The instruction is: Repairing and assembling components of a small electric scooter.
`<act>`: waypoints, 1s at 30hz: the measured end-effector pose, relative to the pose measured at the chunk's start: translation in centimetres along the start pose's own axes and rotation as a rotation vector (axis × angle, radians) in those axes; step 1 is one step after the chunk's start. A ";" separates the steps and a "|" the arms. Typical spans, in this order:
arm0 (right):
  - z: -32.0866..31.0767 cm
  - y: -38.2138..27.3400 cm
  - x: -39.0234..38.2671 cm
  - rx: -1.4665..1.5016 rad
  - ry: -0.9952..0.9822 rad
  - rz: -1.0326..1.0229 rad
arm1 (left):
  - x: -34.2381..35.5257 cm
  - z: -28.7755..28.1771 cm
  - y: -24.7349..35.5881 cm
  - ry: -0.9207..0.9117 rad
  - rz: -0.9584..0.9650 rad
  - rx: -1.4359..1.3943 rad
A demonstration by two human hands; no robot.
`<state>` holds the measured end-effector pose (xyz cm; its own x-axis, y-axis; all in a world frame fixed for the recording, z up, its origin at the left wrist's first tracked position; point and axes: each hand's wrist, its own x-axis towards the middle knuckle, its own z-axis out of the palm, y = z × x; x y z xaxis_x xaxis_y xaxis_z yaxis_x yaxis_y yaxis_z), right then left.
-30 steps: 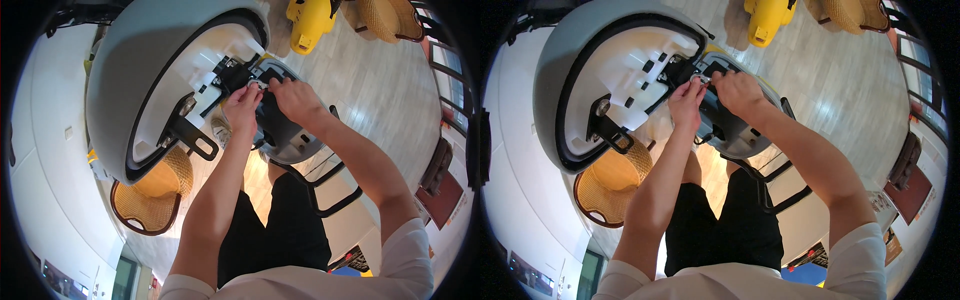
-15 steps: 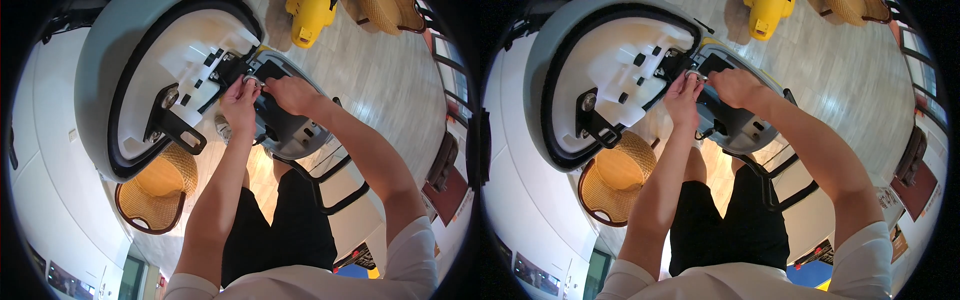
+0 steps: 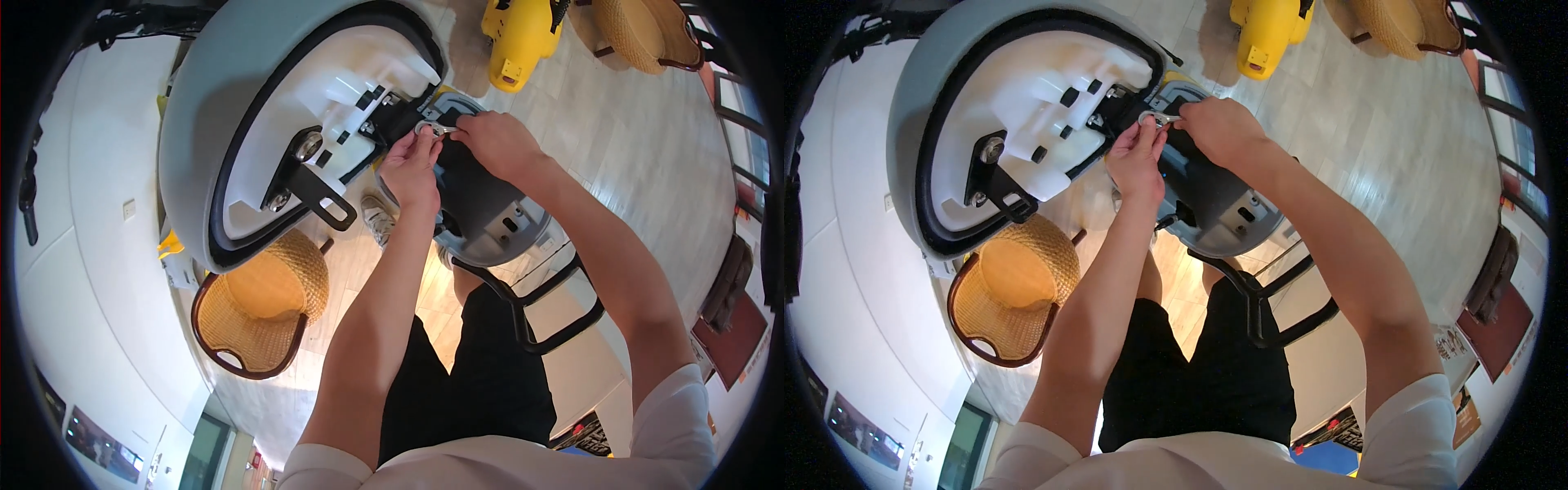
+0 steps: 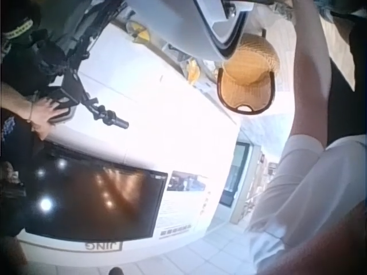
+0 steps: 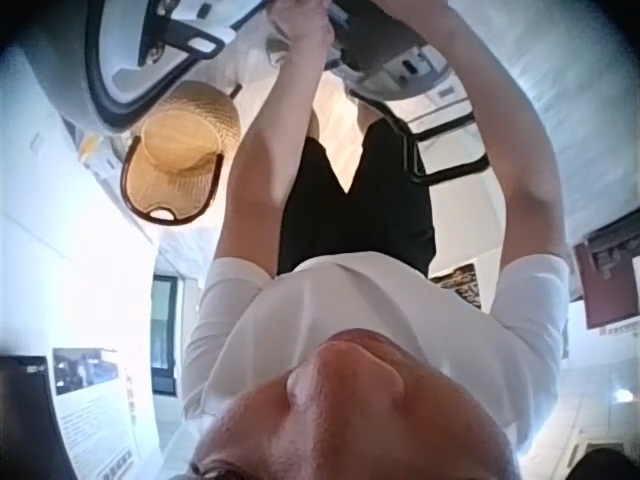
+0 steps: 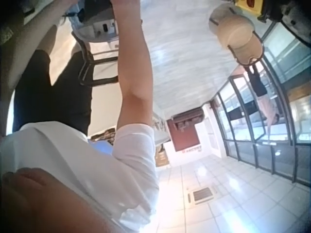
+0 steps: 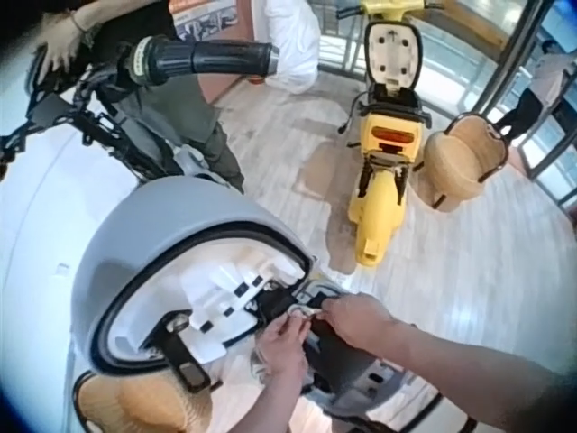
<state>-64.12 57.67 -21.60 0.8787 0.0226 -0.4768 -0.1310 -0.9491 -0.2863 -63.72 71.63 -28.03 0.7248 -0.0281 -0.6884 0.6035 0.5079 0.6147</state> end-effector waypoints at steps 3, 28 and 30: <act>1.6 0.0 -0.3 0.119 0.046 -0.013 | 0.1 -0.6 -0.2 -0.012 0.026 0.034; 4.2 0.0 -0.5 0.256 0.087 0.012 | -0.8 -0.7 0.2 0.033 0.053 0.150; 1.9 0.0 0.0 0.145 -0.032 0.008 | -0.4 -0.7 0.3 0.027 0.036 0.126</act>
<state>-64.97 58.26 -23.22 0.8626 0.0275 -0.5052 -0.2048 -0.8941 -0.3984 -64.04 72.41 -27.89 0.7386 0.0126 -0.6740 0.6154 0.3958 0.6817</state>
